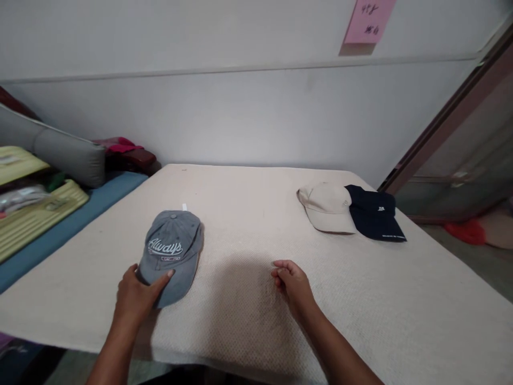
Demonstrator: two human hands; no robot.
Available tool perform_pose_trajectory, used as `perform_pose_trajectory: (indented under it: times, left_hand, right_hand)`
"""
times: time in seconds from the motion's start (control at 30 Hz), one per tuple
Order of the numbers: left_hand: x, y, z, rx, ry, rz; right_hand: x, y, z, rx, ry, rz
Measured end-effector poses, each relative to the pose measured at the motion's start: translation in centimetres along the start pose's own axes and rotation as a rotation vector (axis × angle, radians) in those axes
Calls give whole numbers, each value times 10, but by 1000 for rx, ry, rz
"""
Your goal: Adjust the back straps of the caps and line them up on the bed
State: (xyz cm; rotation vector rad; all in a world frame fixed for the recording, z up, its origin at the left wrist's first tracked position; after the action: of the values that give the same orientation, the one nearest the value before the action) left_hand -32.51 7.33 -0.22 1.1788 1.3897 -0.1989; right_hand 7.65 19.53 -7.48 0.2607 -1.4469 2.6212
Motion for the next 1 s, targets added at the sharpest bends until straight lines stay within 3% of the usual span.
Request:
perform_pose_trajectory:
  times: [0.17,0.4,0.67,0.83,1.0]
  left_hand:
    - [3,-9,-4,-21,-17,-127]
    - [7,-12,-4,-82,-69,-40]
    - [-7,-14,-9,-104,5,-93]
    - [-19,-2,-8,-61,93,-107]
    - [-31,-8,1,-142,224,103]
  right_hand:
    - [4,1,-1,-6,-14,51]
    - [7,0,1,-28,-27,61]
    - [14,4,-3,-2,-63,85]
    - [15,3,-3,-8,-64,125]
    - [17,1,-1,-14,-62,124]
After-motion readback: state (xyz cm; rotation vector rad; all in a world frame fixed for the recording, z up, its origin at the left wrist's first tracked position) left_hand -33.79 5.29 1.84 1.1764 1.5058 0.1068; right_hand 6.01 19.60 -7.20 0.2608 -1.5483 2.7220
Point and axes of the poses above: each hand's wrist, its own z-axis away from the middle knuckle, its own x-axis out of the palm, y = z × x, the point moved 9 cm from there along -z, towards the middle knuckle, and after that the axes turned 11 degrees about x, right-handed, at the moved point
